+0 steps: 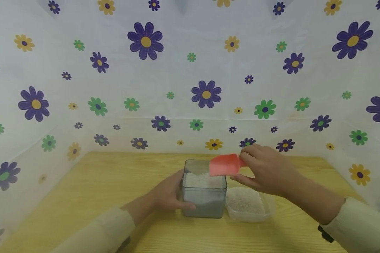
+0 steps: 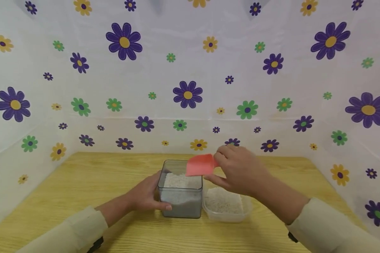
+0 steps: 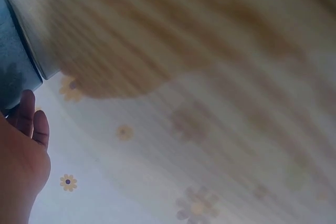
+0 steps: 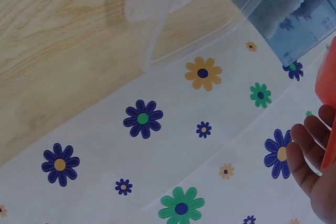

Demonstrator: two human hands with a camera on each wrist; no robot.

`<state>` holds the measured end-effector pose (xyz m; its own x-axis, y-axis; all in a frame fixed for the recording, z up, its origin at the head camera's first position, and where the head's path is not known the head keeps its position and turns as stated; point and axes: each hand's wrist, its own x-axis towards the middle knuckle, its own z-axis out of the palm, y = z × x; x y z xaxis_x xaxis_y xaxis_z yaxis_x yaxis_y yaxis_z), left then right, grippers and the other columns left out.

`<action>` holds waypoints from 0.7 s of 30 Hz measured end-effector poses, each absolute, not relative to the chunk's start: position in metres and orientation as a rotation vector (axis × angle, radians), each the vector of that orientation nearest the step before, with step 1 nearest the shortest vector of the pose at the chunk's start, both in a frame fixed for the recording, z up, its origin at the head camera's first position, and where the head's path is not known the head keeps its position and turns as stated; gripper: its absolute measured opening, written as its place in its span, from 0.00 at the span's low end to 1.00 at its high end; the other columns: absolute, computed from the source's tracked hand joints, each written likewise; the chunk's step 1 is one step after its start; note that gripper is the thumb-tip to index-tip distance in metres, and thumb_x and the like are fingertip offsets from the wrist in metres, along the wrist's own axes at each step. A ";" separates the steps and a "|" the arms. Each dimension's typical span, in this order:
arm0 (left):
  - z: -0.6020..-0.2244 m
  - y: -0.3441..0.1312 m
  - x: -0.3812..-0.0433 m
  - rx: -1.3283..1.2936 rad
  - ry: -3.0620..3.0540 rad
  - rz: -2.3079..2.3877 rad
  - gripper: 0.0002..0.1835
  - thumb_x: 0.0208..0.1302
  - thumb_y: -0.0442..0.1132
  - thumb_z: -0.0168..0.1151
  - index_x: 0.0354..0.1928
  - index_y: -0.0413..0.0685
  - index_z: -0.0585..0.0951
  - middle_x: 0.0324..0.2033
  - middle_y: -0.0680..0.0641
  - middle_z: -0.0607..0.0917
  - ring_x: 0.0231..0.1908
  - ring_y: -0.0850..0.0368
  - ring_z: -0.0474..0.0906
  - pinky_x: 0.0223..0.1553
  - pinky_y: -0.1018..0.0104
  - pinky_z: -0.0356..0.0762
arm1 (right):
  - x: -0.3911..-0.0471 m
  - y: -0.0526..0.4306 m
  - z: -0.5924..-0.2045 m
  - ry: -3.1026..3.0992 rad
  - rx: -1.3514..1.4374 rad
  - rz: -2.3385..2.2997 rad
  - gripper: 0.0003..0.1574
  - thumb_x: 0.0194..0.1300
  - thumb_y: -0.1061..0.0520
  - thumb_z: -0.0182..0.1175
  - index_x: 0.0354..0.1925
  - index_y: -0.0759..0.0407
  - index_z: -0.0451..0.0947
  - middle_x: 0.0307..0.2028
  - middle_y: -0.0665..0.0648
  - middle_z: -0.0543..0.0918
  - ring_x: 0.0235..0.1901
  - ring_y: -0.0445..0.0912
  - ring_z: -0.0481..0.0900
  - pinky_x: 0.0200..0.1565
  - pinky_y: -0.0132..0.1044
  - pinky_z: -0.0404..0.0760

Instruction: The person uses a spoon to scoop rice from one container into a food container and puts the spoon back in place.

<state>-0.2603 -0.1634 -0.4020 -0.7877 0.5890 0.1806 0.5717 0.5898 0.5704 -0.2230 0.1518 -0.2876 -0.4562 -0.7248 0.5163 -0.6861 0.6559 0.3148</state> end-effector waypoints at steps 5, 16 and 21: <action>-0.402 -0.165 -0.260 0.983 2.769 0.980 0.55 0.37 0.70 0.68 0.68 0.62 0.54 0.59 0.65 0.69 0.61 0.64 0.65 0.64 0.55 0.62 | -0.223 0.133 -0.285 -2.382 1.120 -0.132 0.26 0.59 0.31 0.53 0.34 0.52 0.74 0.26 0.45 0.72 0.22 0.37 0.64 0.24 0.28 0.66; -0.401 -0.164 -0.258 0.962 2.764 0.993 0.54 0.36 0.70 0.69 0.66 0.61 0.56 0.55 0.65 0.71 0.58 0.65 0.67 0.63 0.56 0.63 | -0.236 0.109 -0.274 -2.531 1.165 -0.255 0.28 0.60 0.29 0.51 0.34 0.51 0.74 0.28 0.47 0.73 0.23 0.39 0.67 0.24 0.29 0.68; -0.399 -0.165 -0.257 0.958 2.771 0.989 0.56 0.36 0.71 0.68 0.67 0.58 0.56 0.57 0.63 0.71 0.60 0.63 0.66 0.63 0.55 0.63 | -0.241 0.097 -0.264 -2.576 1.200 -0.337 0.30 0.60 0.29 0.50 0.34 0.52 0.76 0.31 0.48 0.74 0.26 0.40 0.69 0.26 0.32 0.71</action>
<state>-0.2574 -0.1647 -0.3989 -0.8072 0.5694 0.1558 0.5394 0.6042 0.5866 -0.2412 0.0973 -0.2642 -0.6163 -0.7726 0.1523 -0.7075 0.6282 0.3238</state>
